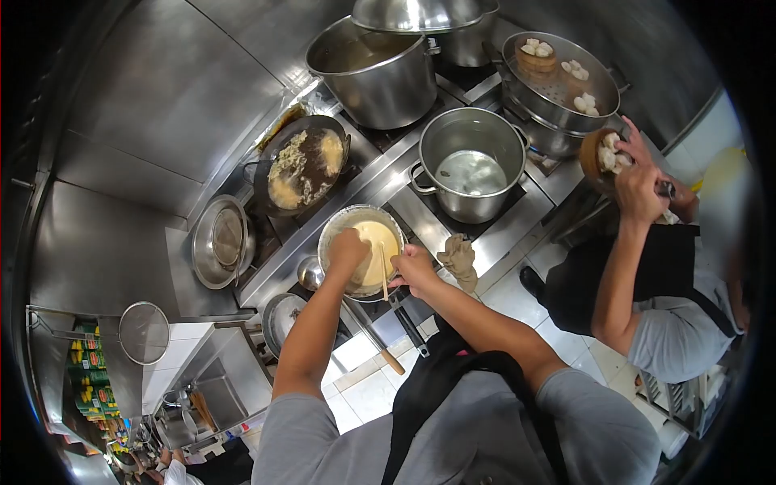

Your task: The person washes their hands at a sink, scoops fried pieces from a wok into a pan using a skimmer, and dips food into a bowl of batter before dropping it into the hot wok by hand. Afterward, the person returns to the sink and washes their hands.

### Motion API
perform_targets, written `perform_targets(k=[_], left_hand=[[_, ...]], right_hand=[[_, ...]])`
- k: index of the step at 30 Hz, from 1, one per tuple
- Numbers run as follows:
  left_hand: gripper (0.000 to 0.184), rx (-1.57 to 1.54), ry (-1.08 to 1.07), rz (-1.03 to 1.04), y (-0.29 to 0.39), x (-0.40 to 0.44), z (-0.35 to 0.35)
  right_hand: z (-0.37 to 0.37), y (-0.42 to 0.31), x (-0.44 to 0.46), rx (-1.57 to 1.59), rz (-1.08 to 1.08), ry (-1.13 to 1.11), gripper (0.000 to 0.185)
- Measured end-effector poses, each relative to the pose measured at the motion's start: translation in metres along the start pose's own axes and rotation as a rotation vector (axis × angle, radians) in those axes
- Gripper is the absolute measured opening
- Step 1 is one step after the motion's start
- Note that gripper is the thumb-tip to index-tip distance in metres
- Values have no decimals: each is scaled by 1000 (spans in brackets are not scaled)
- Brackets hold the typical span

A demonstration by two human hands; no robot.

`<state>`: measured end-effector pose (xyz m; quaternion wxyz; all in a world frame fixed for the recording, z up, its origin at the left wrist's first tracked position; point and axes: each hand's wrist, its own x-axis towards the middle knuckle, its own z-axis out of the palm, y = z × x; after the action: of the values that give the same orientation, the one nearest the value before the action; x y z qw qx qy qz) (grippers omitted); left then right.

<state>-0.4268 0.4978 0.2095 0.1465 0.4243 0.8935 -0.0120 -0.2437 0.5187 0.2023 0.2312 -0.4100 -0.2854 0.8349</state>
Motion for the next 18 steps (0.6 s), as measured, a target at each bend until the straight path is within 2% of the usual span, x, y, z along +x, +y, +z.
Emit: perform_targets(k=[4,7,9,14,16,18], left_hand=[[32,34,-12,38,0,1,-5],[29,-14,69,144,-14,4,-13],[25,-166,105,164,-22,5,-25],[22,-153,206,350,-28,-1,-7],[21,-24,192,457,-32,1,-2],[20,-51,204,427,-38,2,-21]], right_hand=[[3,1,-1,-9,-24,-18,4],[5,0,1,-17,-18,-21,8],[7,-3,1,-28,-9,-19,12],[19,-6,3,-28,-51,-47,9],[22,-8,3,-26,-42,-41,8],[26,-12,2,-23,-32,-32,8]])
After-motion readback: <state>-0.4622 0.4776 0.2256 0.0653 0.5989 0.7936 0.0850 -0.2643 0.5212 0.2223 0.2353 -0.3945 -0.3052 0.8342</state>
